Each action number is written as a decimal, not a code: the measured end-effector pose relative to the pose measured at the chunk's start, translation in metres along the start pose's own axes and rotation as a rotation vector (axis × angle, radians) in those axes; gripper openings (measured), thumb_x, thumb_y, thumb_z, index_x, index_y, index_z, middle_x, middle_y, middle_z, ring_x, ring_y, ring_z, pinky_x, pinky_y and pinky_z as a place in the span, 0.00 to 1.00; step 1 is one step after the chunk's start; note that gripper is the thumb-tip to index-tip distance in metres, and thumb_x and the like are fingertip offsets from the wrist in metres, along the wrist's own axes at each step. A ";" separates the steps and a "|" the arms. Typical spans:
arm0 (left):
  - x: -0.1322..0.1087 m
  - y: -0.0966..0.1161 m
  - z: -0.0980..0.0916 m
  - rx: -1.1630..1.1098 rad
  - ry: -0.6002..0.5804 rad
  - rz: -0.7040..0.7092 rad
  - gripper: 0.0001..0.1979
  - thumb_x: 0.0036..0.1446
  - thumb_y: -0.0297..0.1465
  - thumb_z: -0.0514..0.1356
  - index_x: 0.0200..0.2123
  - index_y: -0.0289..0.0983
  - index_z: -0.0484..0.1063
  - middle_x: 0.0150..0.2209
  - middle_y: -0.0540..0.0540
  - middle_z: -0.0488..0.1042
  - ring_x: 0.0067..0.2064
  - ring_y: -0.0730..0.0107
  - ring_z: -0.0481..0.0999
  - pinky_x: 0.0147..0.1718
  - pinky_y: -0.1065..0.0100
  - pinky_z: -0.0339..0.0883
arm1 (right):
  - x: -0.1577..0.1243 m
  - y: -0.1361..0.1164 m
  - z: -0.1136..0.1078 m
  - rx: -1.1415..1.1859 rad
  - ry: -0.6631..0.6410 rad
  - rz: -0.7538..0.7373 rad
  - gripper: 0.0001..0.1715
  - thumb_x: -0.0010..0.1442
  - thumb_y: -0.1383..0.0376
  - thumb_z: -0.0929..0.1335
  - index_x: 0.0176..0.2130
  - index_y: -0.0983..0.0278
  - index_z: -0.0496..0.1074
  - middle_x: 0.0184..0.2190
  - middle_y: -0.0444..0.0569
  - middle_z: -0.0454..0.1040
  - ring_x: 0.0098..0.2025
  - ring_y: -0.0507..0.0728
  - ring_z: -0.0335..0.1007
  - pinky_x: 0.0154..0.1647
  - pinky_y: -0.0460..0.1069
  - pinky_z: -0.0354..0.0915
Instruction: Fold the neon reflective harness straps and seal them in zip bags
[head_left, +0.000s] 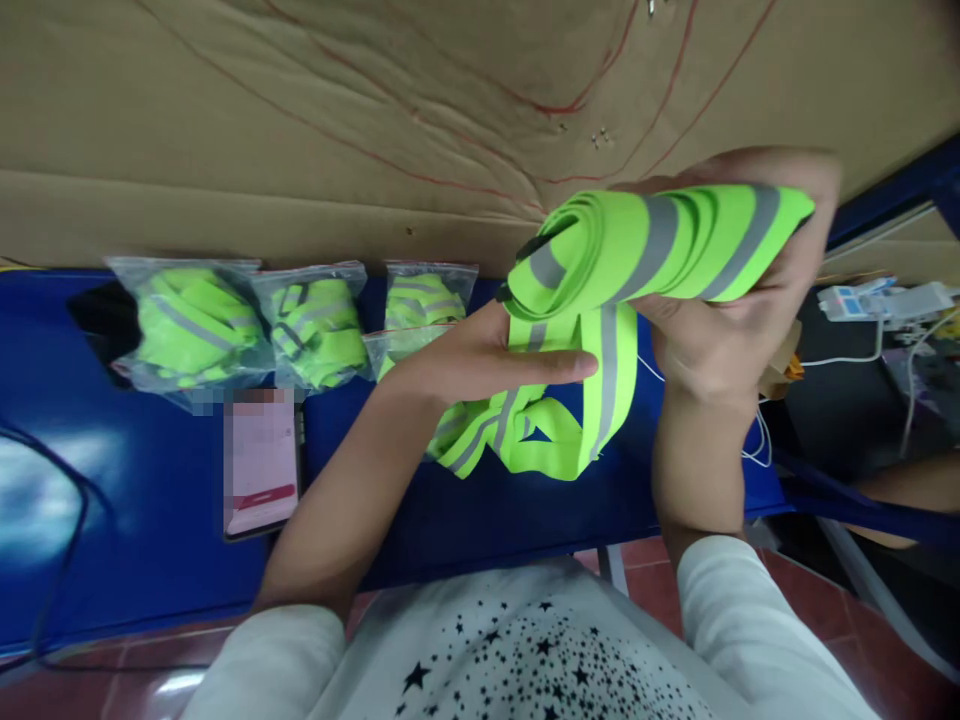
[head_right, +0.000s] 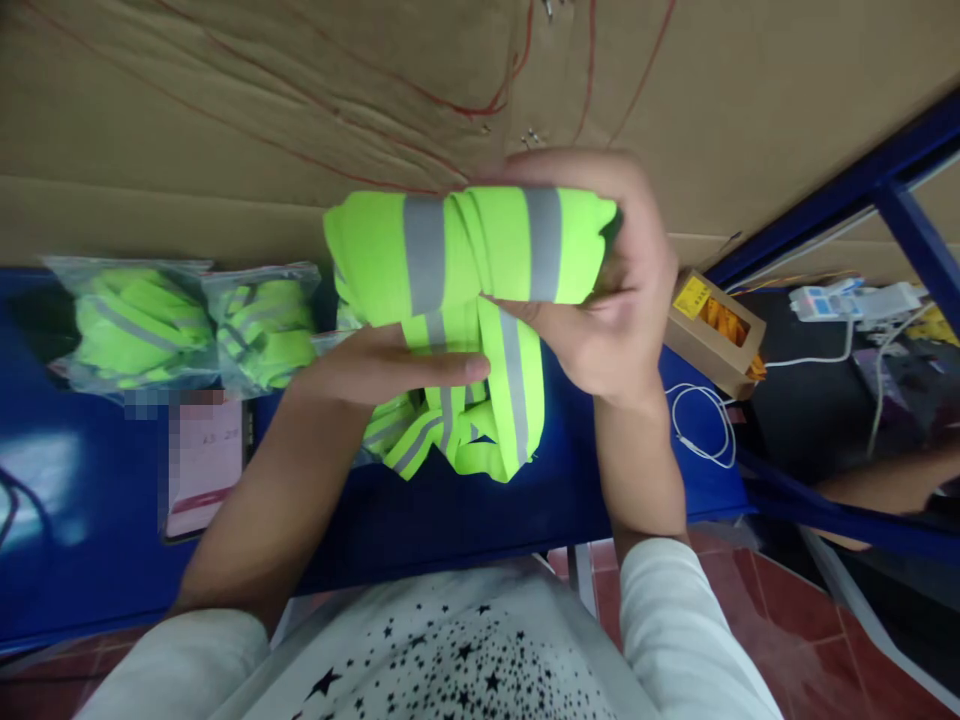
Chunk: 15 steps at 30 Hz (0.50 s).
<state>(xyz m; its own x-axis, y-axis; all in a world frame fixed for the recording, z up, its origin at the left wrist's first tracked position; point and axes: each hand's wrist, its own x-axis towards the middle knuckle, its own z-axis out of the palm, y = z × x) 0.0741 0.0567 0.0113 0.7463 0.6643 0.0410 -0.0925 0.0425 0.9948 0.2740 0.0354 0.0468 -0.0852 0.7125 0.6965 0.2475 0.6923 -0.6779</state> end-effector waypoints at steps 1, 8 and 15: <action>-0.001 0.002 0.004 -0.029 -0.010 0.022 0.22 0.53 0.47 0.72 0.45 0.39 0.79 0.43 0.45 0.83 0.50 0.51 0.82 0.51 0.52 0.77 | 0.001 -0.001 0.000 0.002 0.020 -0.078 0.28 0.57 0.45 0.76 0.51 0.53 0.73 0.49 0.40 0.79 0.55 0.60 0.78 0.58 0.58 0.74; 0.003 0.007 0.031 -0.052 0.218 0.142 0.16 0.48 0.38 0.76 0.39 0.40 0.82 0.42 0.48 0.84 0.56 0.49 0.80 0.60 0.48 0.72 | 0.000 -0.013 0.010 -0.051 0.038 -0.165 0.20 0.60 0.55 0.76 0.50 0.55 0.75 0.48 0.40 0.81 0.52 0.60 0.80 0.56 0.58 0.77; 0.002 -0.001 0.018 -0.220 0.103 0.021 0.16 0.47 0.39 0.77 0.39 0.42 0.83 0.40 0.47 0.84 0.55 0.46 0.81 0.53 0.50 0.78 | 0.001 -0.007 0.006 0.005 -0.076 -0.270 0.19 0.60 0.60 0.73 0.51 0.48 0.78 0.48 0.36 0.82 0.49 0.61 0.80 0.54 0.59 0.78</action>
<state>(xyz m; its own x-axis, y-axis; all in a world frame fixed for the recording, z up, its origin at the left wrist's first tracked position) 0.0873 0.0445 0.0122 0.6724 0.7391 0.0404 -0.2572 0.1821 0.9490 0.2659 0.0319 0.0510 -0.2191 0.5086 0.8326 0.2014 0.8586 -0.4715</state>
